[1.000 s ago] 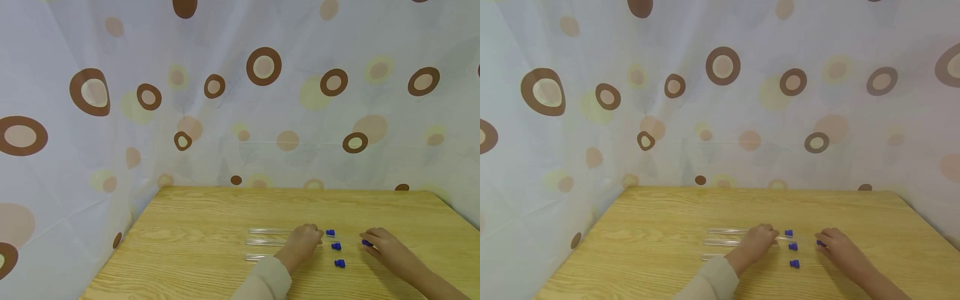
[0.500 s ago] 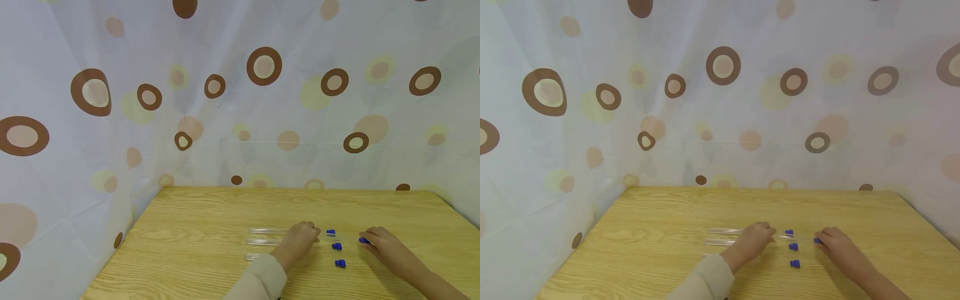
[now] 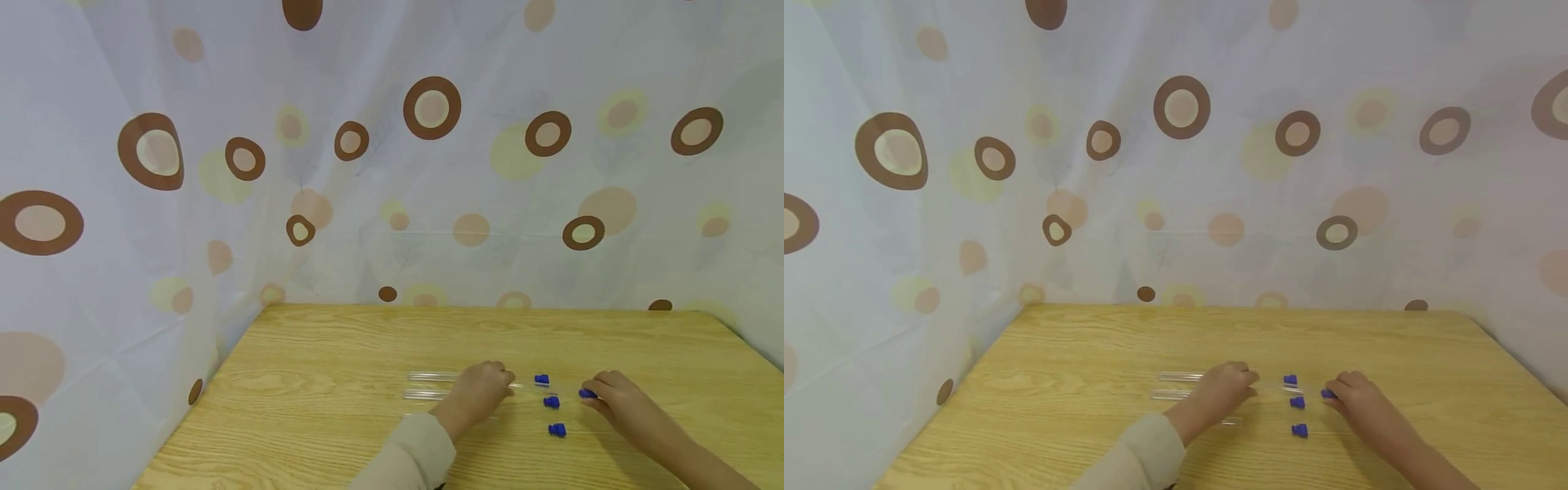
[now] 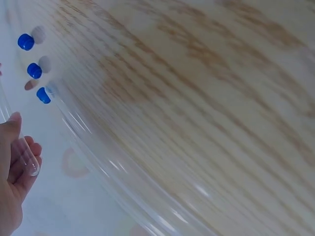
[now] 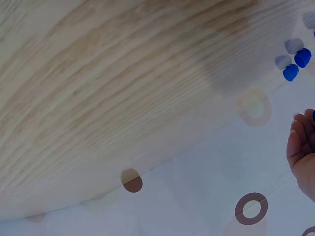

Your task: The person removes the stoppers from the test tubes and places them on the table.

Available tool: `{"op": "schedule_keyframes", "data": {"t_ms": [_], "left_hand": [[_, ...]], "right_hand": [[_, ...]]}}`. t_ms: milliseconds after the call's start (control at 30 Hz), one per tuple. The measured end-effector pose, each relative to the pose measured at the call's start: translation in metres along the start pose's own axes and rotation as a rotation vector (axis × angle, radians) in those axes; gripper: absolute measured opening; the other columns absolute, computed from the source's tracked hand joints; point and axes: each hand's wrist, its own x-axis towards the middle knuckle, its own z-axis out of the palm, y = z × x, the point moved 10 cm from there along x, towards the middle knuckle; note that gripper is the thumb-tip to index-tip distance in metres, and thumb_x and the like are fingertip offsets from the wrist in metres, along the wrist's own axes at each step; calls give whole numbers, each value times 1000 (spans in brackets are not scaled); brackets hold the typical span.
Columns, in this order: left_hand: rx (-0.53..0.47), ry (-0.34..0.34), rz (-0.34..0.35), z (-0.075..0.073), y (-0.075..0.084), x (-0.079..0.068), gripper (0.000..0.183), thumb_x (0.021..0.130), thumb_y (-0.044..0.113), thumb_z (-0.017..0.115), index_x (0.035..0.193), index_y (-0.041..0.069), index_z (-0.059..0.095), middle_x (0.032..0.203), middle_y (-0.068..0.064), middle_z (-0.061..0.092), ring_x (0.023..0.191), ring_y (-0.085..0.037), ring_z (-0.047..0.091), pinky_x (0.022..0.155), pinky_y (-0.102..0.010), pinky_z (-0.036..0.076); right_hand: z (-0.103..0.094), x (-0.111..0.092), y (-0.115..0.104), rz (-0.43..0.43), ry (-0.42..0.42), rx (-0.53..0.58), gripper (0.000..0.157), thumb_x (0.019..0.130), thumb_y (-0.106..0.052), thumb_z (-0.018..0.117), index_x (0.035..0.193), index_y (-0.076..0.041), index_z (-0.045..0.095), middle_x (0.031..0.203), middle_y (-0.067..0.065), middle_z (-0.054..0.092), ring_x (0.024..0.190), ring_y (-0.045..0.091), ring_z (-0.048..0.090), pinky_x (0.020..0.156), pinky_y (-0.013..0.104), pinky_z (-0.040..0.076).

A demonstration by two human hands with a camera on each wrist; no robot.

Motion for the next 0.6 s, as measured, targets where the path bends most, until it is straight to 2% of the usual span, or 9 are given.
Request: {"op": "schedule_keyframes", "data": {"t_ms": [167, 233, 400, 600], "left_hand": [[-69, -27, -50, 5, -9, -3, 23, 89, 40, 57, 101, 25, 68, 93, 13, 65, 86, 2, 61, 72, -6, 49], [-92, -36, -58, 7, -11, -4, 23, 89, 40, 57, 100, 24, 68, 93, 12, 65, 86, 1, 61, 72, -6, 49], [-122, -16, -31, 5, -13, -11, 22, 89, 37, 58, 100, 21, 68, 92, 11, 65, 84, 2, 61, 70, -3, 47], [-131, 15, -16, 4, -15, -17, 21, 87, 35, 60, 100, 20, 68, 91, 10, 66, 81, 2, 61, 69, -2, 46]], "right_hand": [[1, 2, -5, -8, 16, 10, 48, 90, -44, 36, 72, -9, 63, 71, -7, 52, 65, 6, 46, 54, 9, 36], [2, 3, -7, -11, 17, 22, 47, 90, -44, 39, 71, -8, 63, 70, -6, 52, 65, 6, 46, 54, 9, 35], [2, 4, -11, -15, 19, 45, 41, 90, -40, 45, 72, -8, 63, 71, -6, 52, 65, 6, 45, 55, 8, 34], [3, 6, -18, -25, 29, 51, 47, 90, -43, 39, 72, -8, 63, 71, -6, 51, 66, 6, 44, 55, 9, 33]]}}
